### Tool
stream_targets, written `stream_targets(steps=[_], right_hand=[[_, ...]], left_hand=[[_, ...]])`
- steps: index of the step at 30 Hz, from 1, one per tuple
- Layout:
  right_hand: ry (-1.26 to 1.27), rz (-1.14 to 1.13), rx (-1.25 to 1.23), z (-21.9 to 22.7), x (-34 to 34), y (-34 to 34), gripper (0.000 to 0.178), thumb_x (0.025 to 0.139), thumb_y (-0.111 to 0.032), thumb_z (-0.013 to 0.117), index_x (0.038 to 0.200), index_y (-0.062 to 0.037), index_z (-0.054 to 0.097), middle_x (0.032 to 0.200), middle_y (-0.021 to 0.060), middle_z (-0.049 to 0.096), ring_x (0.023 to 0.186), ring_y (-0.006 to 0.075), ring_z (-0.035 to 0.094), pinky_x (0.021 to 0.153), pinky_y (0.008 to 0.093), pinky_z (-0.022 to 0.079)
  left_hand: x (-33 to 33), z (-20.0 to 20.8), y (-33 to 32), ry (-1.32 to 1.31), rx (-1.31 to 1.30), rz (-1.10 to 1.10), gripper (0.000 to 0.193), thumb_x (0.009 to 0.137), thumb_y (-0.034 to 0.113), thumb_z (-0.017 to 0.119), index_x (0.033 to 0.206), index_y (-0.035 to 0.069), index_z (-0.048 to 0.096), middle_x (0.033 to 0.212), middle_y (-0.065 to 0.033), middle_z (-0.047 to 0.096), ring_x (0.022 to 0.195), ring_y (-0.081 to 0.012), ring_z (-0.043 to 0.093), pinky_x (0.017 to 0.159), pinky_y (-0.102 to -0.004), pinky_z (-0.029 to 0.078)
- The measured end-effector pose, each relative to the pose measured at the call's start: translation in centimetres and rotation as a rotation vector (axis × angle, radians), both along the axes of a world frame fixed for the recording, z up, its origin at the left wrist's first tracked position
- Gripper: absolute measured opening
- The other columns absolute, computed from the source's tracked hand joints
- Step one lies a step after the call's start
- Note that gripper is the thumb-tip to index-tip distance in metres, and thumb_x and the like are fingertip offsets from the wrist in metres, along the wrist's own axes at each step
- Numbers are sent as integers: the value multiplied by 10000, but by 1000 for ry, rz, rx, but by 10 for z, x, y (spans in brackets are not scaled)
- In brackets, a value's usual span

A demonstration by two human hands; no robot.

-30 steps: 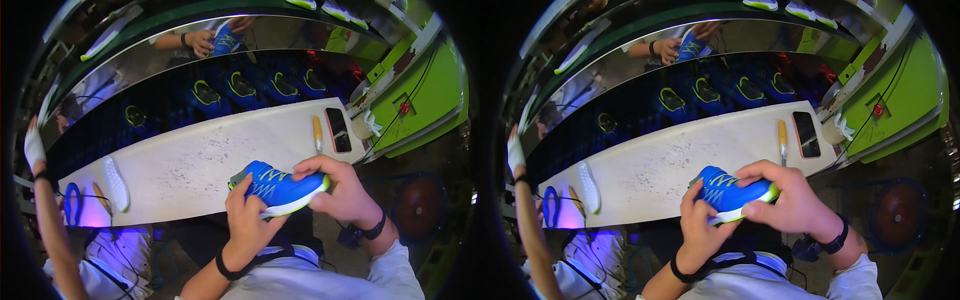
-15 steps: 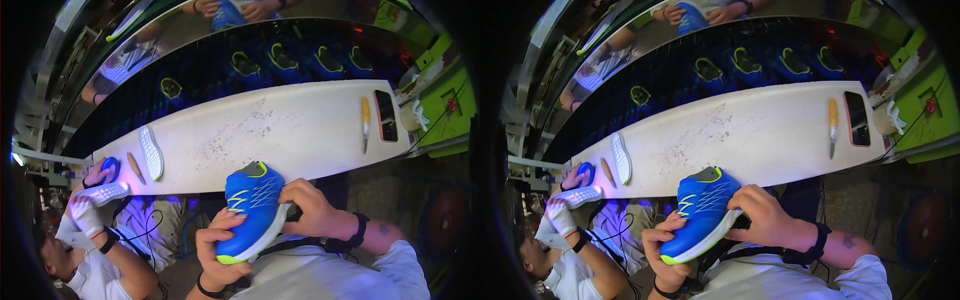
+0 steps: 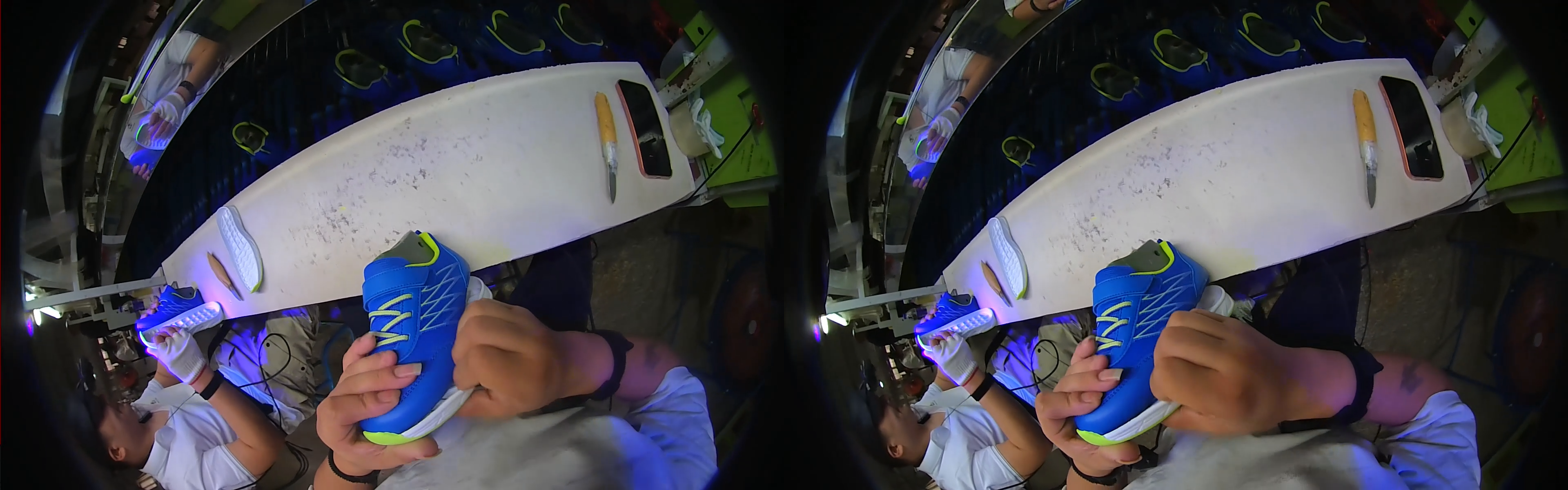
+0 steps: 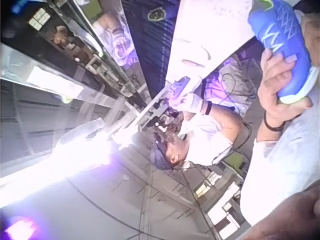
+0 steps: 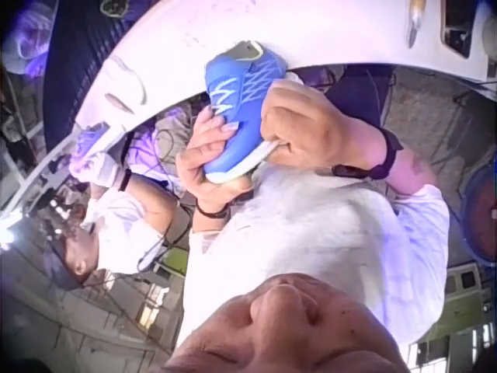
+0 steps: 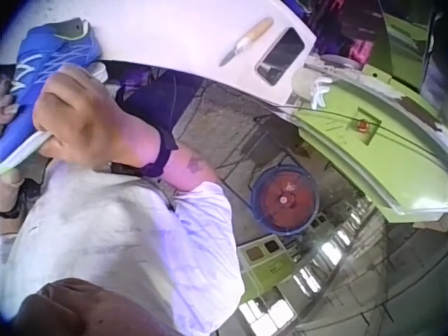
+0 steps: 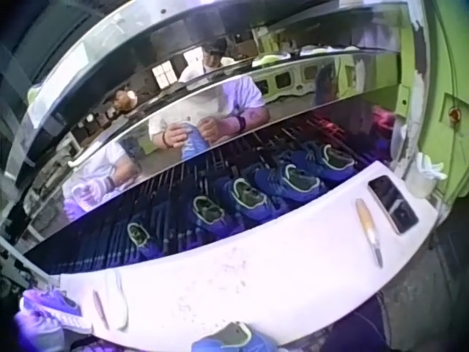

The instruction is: The worker attaches insoles and checks the alignment of sneaker uppers on an assembly line conveyor belt setup.

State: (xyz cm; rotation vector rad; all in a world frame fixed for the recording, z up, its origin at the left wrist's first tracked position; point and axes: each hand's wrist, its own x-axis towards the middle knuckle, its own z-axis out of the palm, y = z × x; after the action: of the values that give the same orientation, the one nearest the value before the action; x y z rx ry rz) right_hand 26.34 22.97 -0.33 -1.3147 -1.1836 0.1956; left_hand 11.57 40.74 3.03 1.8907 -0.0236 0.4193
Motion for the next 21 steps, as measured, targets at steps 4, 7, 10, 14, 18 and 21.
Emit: stream_targets(steps=[4, 7, 10, 14, 18, 21], right_hand=[[77, -26, -32, -5, 9, 11, 437, 632, -222, 930, 814, -69, 564, 830, 71, 559, 733, 253, 576, 594, 346, 467], [127, 11, -143, 1, 7, 14, 469, 585, -221, 909, 830, -70, 538, 857, 81, 519, 801, 286, 559, 667, 391, 469], [97, -84, -197, -13, 9, 19, 485, 584, -262, 916, 832, -72, 546, 852, 79, 526, 791, 286, 562, 664, 383, 469], [10, -223, -214, -45, 5, 21, 469, 595, -269, 910, 858, -74, 574, 868, 78, 541, 787, 286, 572, 664, 386, 480], [130, -199, -114, -44, -4, 18, 426, 624, -215, 892, 892, -70, 594, 900, 88, 559, 820, 290, 589, 696, 389, 496], [195, -125, -26, -34, -6, 22, 378, 633, -140, 856, 879, -64, 580, 888, 92, 544, 825, 288, 585, 711, 388, 495]], left_hand=[[4, 4, 9, -16, 68, 15, 584, 683, 270, 940, 1012, 72, 500, 1053, -201, 732, 1139, -330, 656, 1091, -555, 390], [1, 6, 17, -32, 49, 33, 531, 722, 259, 902, 1005, 66, 496, 1046, -210, 731, 1104, -335, 672, 1074, -560, 411], [15, 34, 25, 96, 208, 24, 447, 736, 261, 860, 973, 19, 569, 1030, -226, 725, 1032, -328, 693, 1004, -512, 494], [45, 68, 18, 401, 838, -128, 515, 660, 259, 885, 1026, -12, 644, 1098, -211, 701, 978, -343, 697, 863, -401, 578], [50, 75, 11, 412, 934, -145, 591, 632, 290, 915, 1055, -22, 646, 1119, -216, 699, 975, -352, 699, 843, -400, 585], [53, 78, 9, 461, 951, -153, 669, 594, 344, 936, 1055, -38, 638, 1130, -232, 700, 1031, -369, 697, 881, -417, 559]])
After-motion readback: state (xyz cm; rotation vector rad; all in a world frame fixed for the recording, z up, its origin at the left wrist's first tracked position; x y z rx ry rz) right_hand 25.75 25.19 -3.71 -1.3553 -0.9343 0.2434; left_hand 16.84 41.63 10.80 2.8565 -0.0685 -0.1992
